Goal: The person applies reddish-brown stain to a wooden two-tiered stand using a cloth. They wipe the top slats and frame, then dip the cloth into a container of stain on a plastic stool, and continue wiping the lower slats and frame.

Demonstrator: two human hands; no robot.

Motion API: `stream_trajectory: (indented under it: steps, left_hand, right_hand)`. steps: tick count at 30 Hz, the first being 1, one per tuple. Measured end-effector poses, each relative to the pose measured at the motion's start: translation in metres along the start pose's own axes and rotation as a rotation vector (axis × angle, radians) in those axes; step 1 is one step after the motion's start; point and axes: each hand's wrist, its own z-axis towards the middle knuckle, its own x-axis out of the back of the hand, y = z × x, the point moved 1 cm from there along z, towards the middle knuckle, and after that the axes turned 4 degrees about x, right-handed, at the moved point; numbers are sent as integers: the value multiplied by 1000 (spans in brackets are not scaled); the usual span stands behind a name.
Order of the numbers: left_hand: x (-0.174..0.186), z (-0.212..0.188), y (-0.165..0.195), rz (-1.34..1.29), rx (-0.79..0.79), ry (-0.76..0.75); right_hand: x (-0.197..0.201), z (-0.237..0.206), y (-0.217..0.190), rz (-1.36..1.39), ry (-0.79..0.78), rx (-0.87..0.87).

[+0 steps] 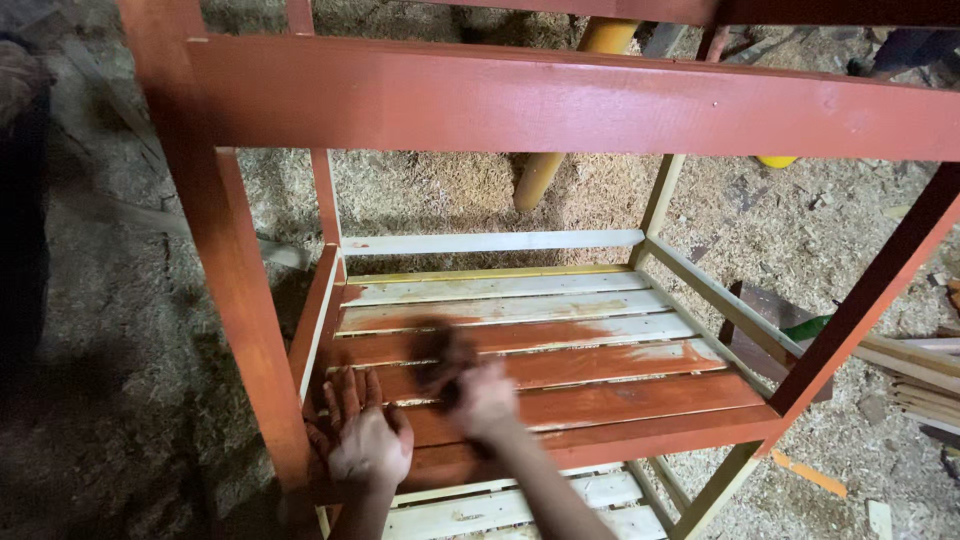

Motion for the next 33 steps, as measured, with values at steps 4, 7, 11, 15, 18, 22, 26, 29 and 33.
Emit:
stream_trajectory:
  steps: [4,7,11,15,18,22,26,29,33]
  left_hand:
    - [8,-4,-1,-81,-47,105]
    - [14,-5,0,-80,-15,53]
    - [19,-8,2,-113,22,-56]
    - [11,-16,10,248,-102,-80]
    - [3,-32,43,-542,-304,352]
    - [-5,-52,103,-535,-296,135]
    - [-2,-54,134,-818,-342,176]
    - [-6,-54,127,-555,-343,194]
    - [-14,-55,115,-372,-398,228]
  right_hand:
    - [-11,-15,-20,141,110,172]
    - [-19,-27,38,98,459,347]
    - [-19,-45,166,-258,674,55]
    - [2,-62,250,-210,555,-363]
    - [5,-69,243,-15,433,-377]
    - [-15,-69,160,-150,233,-110]
    - [-32,-63,127,43,115,171]
    - [-24,-64,165,405,146,456]
    - [-3,-75,232,364,235,555]
